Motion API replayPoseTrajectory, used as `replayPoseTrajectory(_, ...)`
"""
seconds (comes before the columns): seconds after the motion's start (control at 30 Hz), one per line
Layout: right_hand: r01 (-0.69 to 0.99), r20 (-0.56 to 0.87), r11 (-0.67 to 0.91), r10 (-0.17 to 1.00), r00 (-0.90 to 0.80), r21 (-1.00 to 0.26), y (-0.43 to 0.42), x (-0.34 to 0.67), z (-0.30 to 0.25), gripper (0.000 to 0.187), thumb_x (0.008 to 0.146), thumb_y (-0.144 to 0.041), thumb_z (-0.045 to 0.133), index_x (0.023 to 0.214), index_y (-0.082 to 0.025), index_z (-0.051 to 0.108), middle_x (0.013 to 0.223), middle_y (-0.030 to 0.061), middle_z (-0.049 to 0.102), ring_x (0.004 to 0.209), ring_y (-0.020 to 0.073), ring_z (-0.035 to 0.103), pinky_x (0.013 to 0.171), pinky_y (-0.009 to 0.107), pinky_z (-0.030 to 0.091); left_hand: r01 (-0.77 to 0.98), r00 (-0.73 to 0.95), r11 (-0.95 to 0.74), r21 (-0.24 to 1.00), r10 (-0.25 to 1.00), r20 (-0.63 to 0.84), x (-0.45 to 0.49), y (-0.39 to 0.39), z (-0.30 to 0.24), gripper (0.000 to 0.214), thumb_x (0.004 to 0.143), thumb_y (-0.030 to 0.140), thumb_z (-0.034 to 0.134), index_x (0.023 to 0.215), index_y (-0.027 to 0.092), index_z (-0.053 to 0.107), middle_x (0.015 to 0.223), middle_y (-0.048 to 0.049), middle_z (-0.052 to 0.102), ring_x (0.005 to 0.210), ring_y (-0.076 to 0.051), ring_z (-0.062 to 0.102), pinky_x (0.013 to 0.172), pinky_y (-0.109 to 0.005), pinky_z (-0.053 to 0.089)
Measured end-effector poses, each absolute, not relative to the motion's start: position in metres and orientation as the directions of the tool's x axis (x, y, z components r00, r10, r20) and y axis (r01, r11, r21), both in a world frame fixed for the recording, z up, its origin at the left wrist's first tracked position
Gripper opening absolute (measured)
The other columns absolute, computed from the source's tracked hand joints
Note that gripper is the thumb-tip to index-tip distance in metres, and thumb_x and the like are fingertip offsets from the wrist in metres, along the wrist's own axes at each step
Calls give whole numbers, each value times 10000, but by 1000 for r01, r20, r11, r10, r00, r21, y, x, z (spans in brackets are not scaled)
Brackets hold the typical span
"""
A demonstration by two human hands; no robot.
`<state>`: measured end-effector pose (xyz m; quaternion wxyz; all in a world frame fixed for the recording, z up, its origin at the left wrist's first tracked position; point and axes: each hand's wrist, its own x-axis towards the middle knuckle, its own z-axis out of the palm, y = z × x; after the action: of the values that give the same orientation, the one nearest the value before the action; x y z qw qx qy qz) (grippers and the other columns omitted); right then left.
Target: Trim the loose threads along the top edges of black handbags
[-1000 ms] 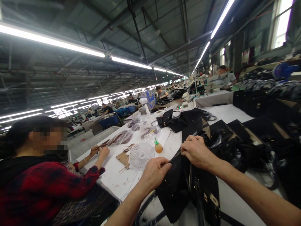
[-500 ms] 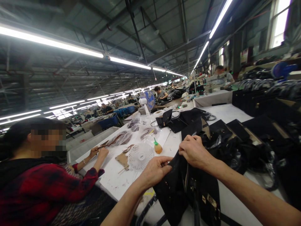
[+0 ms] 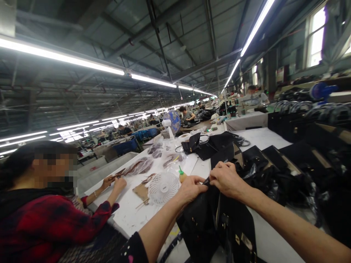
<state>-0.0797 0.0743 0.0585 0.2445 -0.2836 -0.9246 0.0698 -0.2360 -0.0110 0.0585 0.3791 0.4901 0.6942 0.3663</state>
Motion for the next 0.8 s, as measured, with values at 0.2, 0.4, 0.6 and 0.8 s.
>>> replayPoseTrajectory(0.2, 550, 392, 779, 627, -673, -300, 93, -63, 62, 160, 753, -55, 684, 746, -214, 686, 829, 12, 652, 974, 217, 513, 875, 397, 220, 462, -194, 203, 863, 973, -125, -235, -13, 61, 398, 623, 213, 639, 1001, 178, 758, 510, 62, 453, 446, -72, 342, 466, -227, 217)
replayPoseTrajectory(0.4, 571, 421, 755, 655, -627, -323, 95, -68, 59, 169, 745, -51, 669, 709, -215, 681, 793, 7, 639, 955, 211, 521, 880, 396, 216, 500, -169, 166, 850, 981, -93, -233, -11, 61, 406, 629, 187, 619, 1009, 198, 763, 520, 59, 425, 469, -77, 336, 474, -220, 214)
replayPoseTrajectory(0.6, 575, 439, 752, 656, -614, -321, 101, -72, 51, 159, 756, -63, 650, 733, -216, 683, 809, 14, 628, 952, 213, 515, 876, 388, 234, 501, -184, 191, 844, 977, -112, -228, -12, 63, 408, 640, 204, 611, 1021, 200, 756, 530, 53, 441, 466, -80, 336, 475, -228, 201)
replayPoseTrajectory(0.8, 585, 430, 760, 646, -630, -283, 106, -75, 45, 122, 876, -239, 691, 785, -171, 646, 865, 15, 609, 961, 248, 534, 942, 438, 337, 489, -164, 140, 861, 984, -67, -233, -8, 60, 325, 629, 170, 599, 922, 174, 740, 663, 33, 543, 578, -88, 442, 530, -213, 295)
